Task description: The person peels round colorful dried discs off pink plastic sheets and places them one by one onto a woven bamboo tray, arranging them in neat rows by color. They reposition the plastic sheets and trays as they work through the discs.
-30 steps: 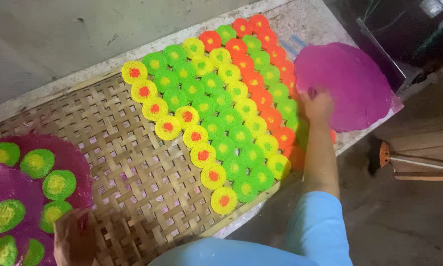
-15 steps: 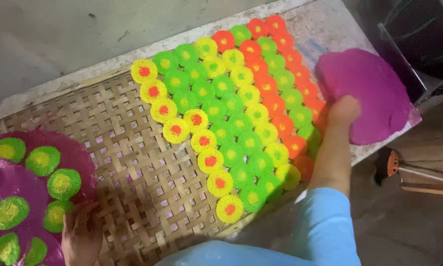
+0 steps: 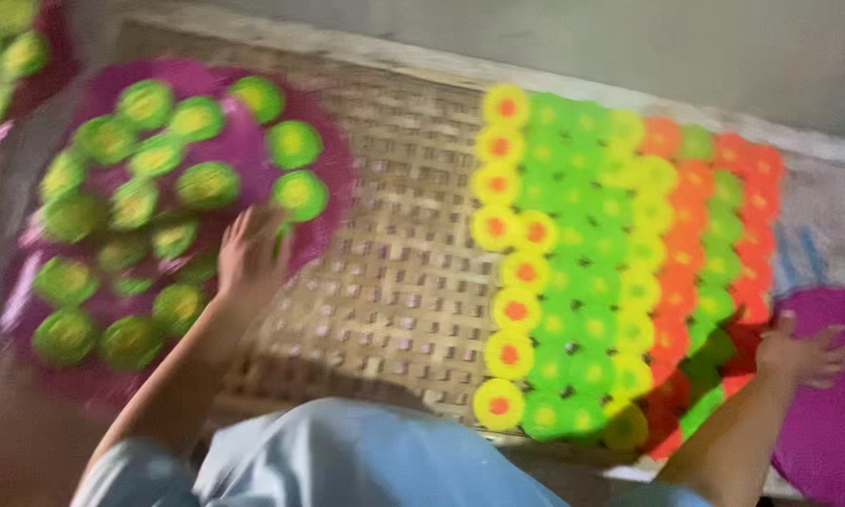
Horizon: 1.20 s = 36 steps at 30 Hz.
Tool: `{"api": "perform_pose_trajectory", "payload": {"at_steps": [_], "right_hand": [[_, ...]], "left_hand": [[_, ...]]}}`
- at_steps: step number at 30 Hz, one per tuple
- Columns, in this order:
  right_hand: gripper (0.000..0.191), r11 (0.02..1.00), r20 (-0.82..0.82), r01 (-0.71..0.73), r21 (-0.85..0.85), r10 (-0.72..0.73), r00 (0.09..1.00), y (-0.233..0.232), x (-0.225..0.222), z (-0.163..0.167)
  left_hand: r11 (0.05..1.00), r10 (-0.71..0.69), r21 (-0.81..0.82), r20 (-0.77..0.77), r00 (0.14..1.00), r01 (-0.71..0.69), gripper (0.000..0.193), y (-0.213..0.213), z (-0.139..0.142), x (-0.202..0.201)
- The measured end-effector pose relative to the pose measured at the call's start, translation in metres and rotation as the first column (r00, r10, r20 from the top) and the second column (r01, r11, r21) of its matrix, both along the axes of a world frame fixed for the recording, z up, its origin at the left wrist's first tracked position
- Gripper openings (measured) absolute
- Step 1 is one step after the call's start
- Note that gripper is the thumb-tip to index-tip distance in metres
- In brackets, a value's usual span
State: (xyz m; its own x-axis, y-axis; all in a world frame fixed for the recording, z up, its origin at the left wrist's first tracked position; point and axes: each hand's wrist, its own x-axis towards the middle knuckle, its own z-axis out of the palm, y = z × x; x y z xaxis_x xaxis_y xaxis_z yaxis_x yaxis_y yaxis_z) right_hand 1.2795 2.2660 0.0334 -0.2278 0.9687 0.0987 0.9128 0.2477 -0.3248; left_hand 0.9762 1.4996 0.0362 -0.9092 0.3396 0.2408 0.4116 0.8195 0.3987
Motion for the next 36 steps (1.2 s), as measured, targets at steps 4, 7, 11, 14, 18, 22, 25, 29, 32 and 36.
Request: {"api": "perform_pose_trajectory", "payload": {"at_steps": [4,7,11,14,18,22,25,29,32,36], "right_hand": [[0.074,0.722,-0.165,-0.519,0.457,0.642,0.749,-0.093,-0.093,-0.020],[0.053,0.511,-0.272,-0.772,0.377,0.858,0.435,-0.227,-0.147,-0.036],[0.049,0.294,-0.253,-0.898,0.328,0.943,0.216,-0.397,-0.175,-0.013],[0.038,0.251,-0.434,-0.954,0.163,0.887,0.159,-0.480,-0.170,0.016],[0.034,0.329,-0.628,-0.944,-0.006,0.733,0.259,-0.523,-0.165,0.034],[0.029,0.375,-0.728,-0.927,-0.014,0.632,0.267,-0.527,-0.154,0.026],[0.026,0.457,-0.755,-0.889,-0.002,0.582,0.301,-0.523,-0.141,0.014],[0.029,0.543,-0.745,-0.801,-0.251,0.420,0.518,-0.526,-0.133,-0.001],[0.028,0.445,-0.813,-0.826,-0.347,0.297,0.501,-0.538,-0.151,-0.014],[0.026,0.270,-0.852,-0.854,-0.444,0.167,0.496,-0.553,-0.198,-0.041]], "left_hand": [[0.994,0.103,-0.036,0.002,0.995,-0.103,0.054,0.002,0.003,-0.063],[0.974,0.161,-0.164,0.006,0.987,-0.157,0.067,0.007,0.001,-0.090],[0.984,0.161,-0.085,0.047,0.986,-0.157,0.072,-0.010,0.000,-0.093],[0.998,0.054,-0.040,-0.068,0.996,-0.057,0.068,-0.027,-0.003,-0.087],[0.995,0.055,0.092,-0.097,0.994,-0.046,0.034,-0.035,-0.013,-0.090],[0.968,0.054,0.250,-0.104,0.993,-0.027,0.018,-0.041,-0.020,-0.102],[0.861,0.055,0.495,0.138,0.989,-0.117,0.022,-0.045,-0.019,-0.110],[0.639,-0.035,0.713,0.402,0.915,-0.289,0.028,-0.051,-0.005,-0.118],[0.591,-0.152,0.761,0.429,0.890,-0.266,0.036,-0.054,0.017,-0.117],[0.787,-0.339,0.610,0.549,0.764,-0.089,0.038,-0.043,0.045,-0.075]]}}
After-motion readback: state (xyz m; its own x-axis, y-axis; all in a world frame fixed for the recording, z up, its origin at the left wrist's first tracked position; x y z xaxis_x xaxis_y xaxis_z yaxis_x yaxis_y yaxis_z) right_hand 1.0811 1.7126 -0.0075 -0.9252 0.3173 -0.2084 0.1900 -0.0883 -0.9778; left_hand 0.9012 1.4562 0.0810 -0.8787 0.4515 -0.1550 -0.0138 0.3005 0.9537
